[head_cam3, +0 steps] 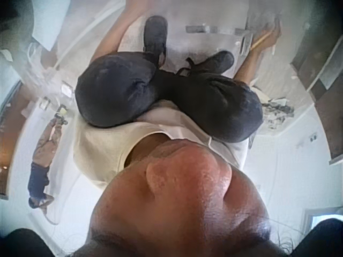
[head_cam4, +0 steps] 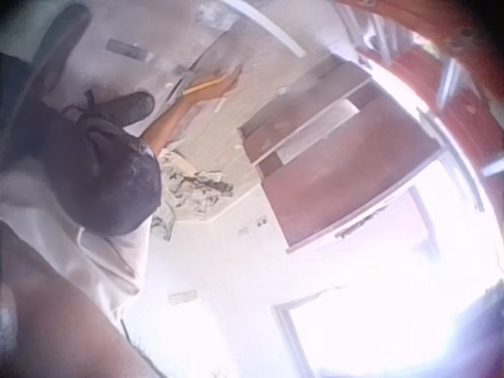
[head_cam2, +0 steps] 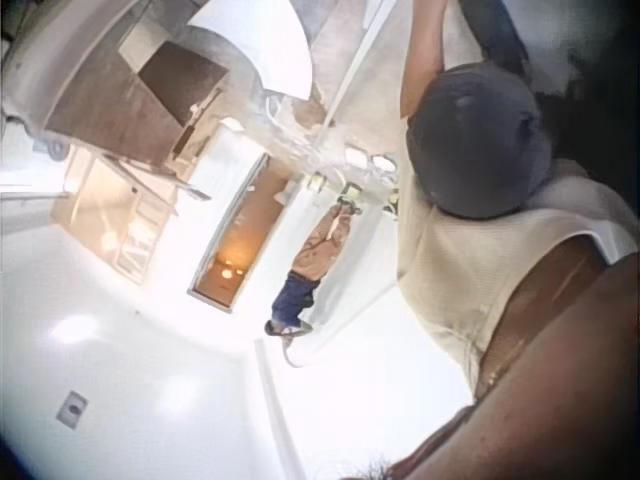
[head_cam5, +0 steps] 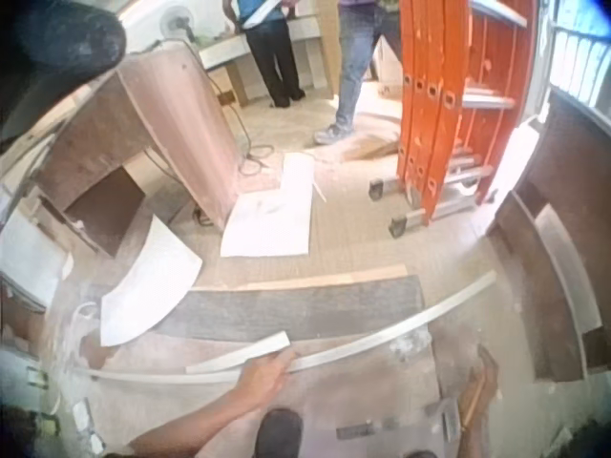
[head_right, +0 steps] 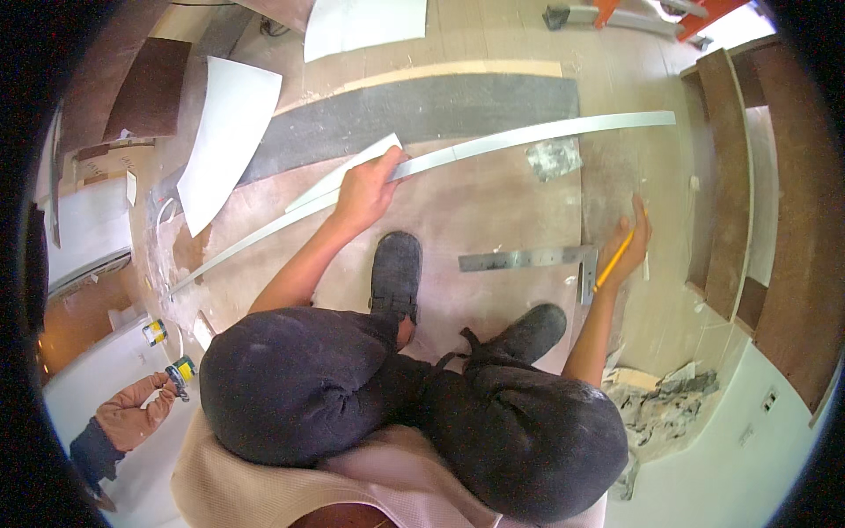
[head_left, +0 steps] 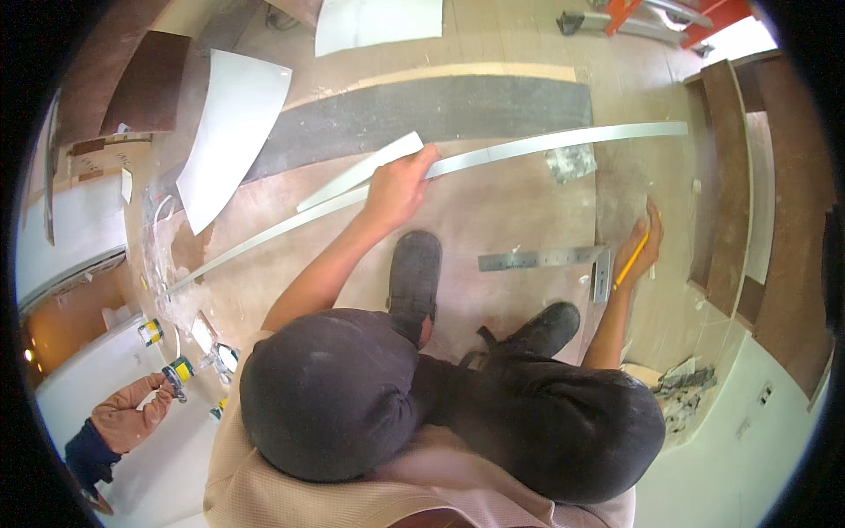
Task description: The person sits on the floor and uses a metal square ruler and a pencil to mark measurements on several long, curved metal profiles. They also use a tape measure to verify the length of the profiles.
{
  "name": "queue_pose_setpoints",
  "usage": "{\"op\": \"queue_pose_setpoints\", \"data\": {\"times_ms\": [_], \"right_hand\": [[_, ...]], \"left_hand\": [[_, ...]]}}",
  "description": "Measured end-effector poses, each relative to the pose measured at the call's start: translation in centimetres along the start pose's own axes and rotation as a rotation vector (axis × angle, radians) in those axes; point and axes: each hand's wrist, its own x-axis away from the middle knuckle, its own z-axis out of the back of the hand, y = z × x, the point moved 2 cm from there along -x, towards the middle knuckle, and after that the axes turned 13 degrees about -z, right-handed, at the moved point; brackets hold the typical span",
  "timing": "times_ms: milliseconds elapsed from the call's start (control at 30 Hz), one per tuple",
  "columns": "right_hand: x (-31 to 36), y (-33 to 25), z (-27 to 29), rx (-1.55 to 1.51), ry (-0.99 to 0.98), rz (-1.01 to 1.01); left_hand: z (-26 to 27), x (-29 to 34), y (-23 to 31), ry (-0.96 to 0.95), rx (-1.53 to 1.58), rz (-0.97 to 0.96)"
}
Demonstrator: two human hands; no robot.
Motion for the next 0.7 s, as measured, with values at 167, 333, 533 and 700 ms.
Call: {"op": "queue_pose_setpoints", "data": {"times_ms": [167,333,533,700], "right_hand": [[2.6,9.3,2.6,0.229,-0.267,-0.113],[7.6,5.0,2.3,0.484,-0.344,-0.128],[9.3,6.6,1.8,0.261,-0.305,-0.338],[8.7,9.0,4.7,-0.082,-0.326,-0.5]], "left_hand": [[6.5,-1.8,2.0,0.158,0.035,-0.042],[7.7,-1.3,2.7,0.128,0.06,0.01],[3.7,0.3,2.5,0.03,0.113,-0.007],[-5.0,1.1,0.4,0.011,0.176,-0.041]]}}
